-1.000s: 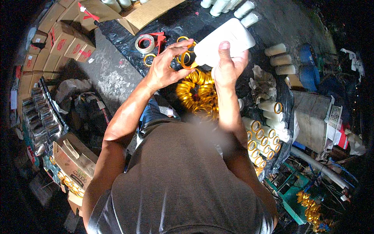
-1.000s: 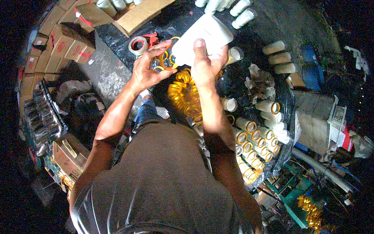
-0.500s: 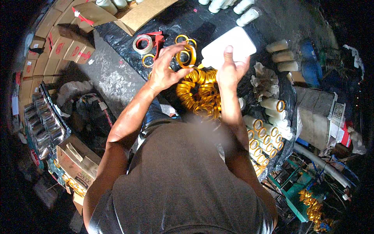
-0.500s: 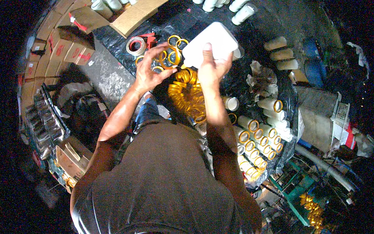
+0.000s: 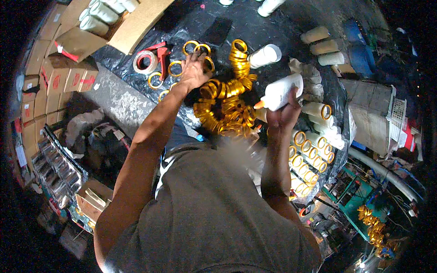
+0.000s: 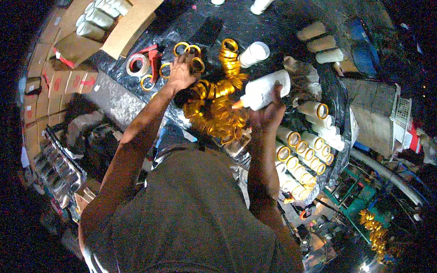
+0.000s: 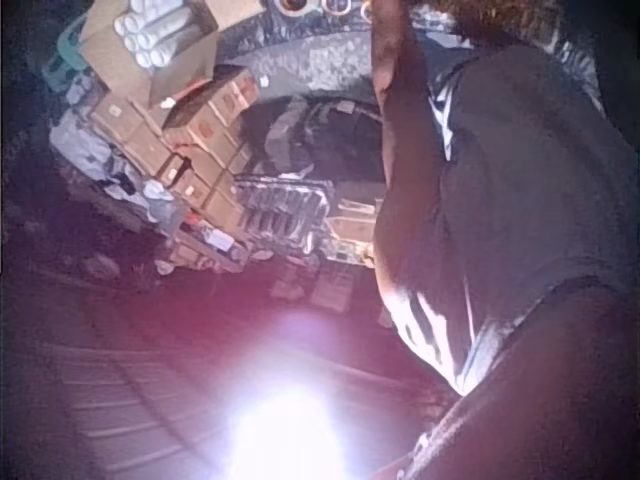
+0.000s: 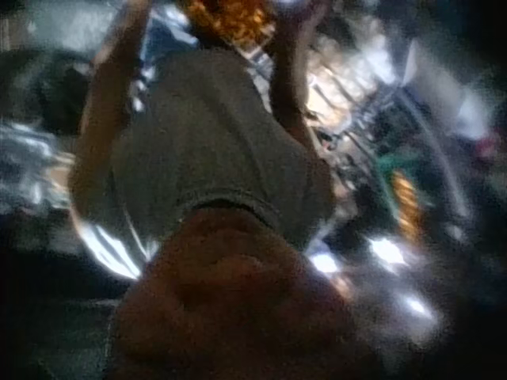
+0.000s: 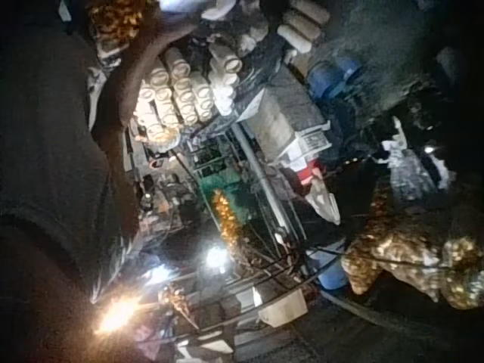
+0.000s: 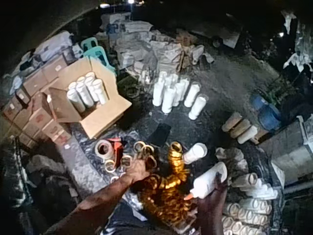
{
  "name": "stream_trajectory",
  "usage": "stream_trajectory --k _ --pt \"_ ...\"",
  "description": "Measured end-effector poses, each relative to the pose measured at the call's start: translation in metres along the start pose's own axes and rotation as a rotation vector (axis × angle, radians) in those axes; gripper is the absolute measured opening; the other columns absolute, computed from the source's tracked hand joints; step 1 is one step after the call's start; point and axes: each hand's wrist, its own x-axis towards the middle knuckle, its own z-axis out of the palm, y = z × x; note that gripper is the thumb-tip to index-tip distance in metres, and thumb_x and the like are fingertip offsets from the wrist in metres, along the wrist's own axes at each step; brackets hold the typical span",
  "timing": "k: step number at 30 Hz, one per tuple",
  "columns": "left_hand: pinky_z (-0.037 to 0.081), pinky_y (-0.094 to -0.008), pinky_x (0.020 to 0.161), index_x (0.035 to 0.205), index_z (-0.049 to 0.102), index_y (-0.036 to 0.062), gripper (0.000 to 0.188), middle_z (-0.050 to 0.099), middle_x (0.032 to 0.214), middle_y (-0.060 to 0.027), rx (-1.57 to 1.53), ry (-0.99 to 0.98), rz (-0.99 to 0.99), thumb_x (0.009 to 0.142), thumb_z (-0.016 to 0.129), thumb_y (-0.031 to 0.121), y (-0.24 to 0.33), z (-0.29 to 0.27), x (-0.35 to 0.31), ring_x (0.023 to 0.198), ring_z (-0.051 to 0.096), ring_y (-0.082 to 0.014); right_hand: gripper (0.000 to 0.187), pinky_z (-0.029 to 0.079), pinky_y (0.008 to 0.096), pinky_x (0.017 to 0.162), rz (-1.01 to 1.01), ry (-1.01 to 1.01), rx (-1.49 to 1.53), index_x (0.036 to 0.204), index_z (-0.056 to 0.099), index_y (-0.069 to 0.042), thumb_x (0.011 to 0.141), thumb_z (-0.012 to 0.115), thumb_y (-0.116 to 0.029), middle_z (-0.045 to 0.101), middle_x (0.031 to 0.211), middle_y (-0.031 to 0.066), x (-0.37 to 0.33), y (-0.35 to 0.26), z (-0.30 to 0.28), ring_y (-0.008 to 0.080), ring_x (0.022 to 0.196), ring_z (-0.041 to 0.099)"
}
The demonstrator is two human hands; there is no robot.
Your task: The person applies glue to the rim of white cylindrical objects and attaches gold rings to them. The person then places the assembled cylinders into a cardboard box. The person also uses a tape dispenser to seal the box.
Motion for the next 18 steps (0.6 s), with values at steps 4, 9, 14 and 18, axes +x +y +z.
stream_trajectory --k 4,9,14,18 --pt "0.042 -0.0516 0.110 0.136 0.062 0.0058 0.054 0.061 0.137 -0.0218 -0.037 0.043 0.097 0.082 0.068 0.015 0.023 -0.008 0.024 0.130 0.053 -0.0403 0.035 0.060 0.0444 0.082 -0.023 0.213 -0.093 0.129 0.056 -0.006 0.105 0.059 -0.031 0.069 0.107 0.0079 -0.012 -0.023 -0.003 0.0264 0.094 0.071" --pt "0.055 -0.0492 0.094 0.126 0.068 0.0071 0.046 0.070 0.113 -0.0242 -0.215 -0.229 0.356 0.081 0.069 0.009 0.040 0.002 0.047 0.106 0.068 -0.0426 0.040 0.057 0.0488 0.089 -0.125 0.286 -0.498 0.133 0.053 -0.004 0.107 0.055 -0.034 0.066 0.112 0.0123 -0.019 -0.051 -0.057 0.0296 0.101 0.067" --pt "0.054 -0.0507 0.087 0.111 0.070 0.0037 0.033 0.070 0.106 -0.0199 -0.364 -0.145 0.574 0.079 0.072 0.009 0.084 0.011 -0.012 0.099 0.067 -0.0424 0.039 0.056 0.0524 0.092 -0.164 0.421 -0.220 0.135 0.052 -0.004 0.106 0.057 -0.030 0.065 0.114 0.0143 -0.048 -0.080 -0.075 0.0318 0.103 0.065" --pt "0.052 -0.0503 0.092 0.099 0.073 0.0065 0.018 0.068 0.108 -0.0188 -0.392 -0.284 0.549 0.081 0.069 0.009 0.127 0.035 -0.054 0.104 0.066 -0.0397 0.039 0.056 0.0523 0.093 -0.148 0.496 -0.027 0.135 0.053 -0.004 0.106 0.056 -0.030 0.065 0.115 0.0146 -0.068 -0.096 -0.083 0.0323 0.104 0.066"
